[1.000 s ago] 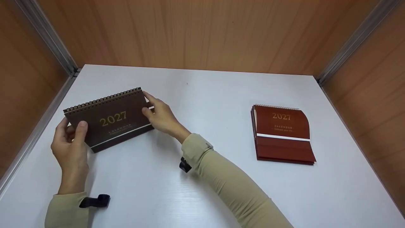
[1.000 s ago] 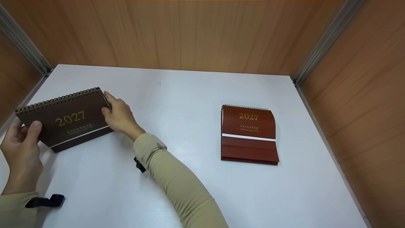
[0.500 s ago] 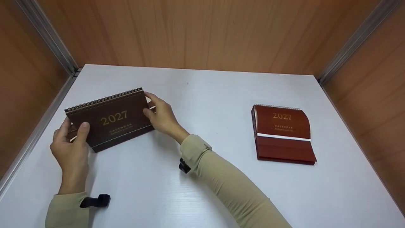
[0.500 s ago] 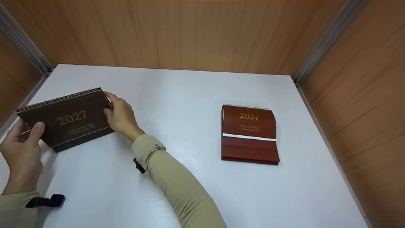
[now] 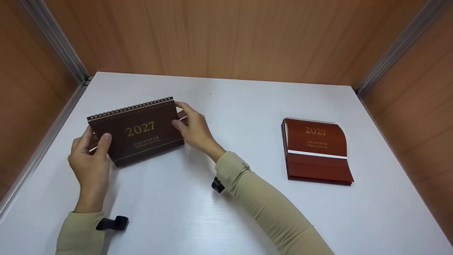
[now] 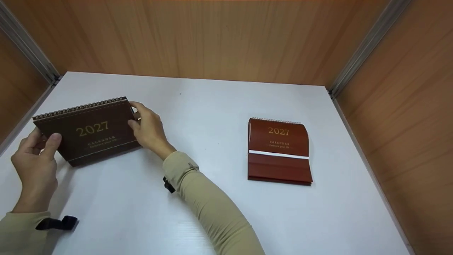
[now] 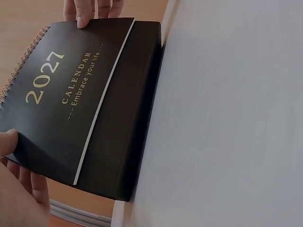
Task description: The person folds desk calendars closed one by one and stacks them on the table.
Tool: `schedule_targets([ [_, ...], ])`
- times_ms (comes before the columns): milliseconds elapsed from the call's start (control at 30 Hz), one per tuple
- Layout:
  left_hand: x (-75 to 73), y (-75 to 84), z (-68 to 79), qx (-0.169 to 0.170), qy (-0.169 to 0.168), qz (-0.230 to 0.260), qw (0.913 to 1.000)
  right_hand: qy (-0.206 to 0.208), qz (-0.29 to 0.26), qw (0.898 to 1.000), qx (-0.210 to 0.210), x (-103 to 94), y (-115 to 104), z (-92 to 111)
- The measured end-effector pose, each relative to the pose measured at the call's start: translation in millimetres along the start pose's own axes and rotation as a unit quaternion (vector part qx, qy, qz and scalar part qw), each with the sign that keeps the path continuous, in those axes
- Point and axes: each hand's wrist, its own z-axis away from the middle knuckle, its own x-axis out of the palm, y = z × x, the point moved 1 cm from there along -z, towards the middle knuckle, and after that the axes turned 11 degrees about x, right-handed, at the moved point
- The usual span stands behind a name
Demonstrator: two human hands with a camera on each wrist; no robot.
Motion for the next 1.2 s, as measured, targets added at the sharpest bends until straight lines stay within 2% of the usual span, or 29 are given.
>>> schedule_targets([
  [133,8.7,6.1,0.8,0.018,-0.037,-0.012,0.9991,0.003,0.011,1.0,-0.01,-18.7,4,5],
  [367,27.7,18.7,1.1,0.027,-0.107,-0.015,0.9937,0.012,0.025,0.999,-0.017,-53.9,12,18],
  [633,60.3,39.3,2.4,0.054,-0.151,-0.006,0.9871,0.032,0.034,0.999,-0.012,-99.2,21,35],
  [1000,101.7,57.6,8.9,0.064,-0.195,0.012,0.9786,0.045,0.065,0.996,0.031,-152.3,25,58],
  [1200,122.5,65.2,12.6,0.065,-0.231,0.01,0.9708,0.044,0.082,0.993,0.067,-177.5,28,69],
])
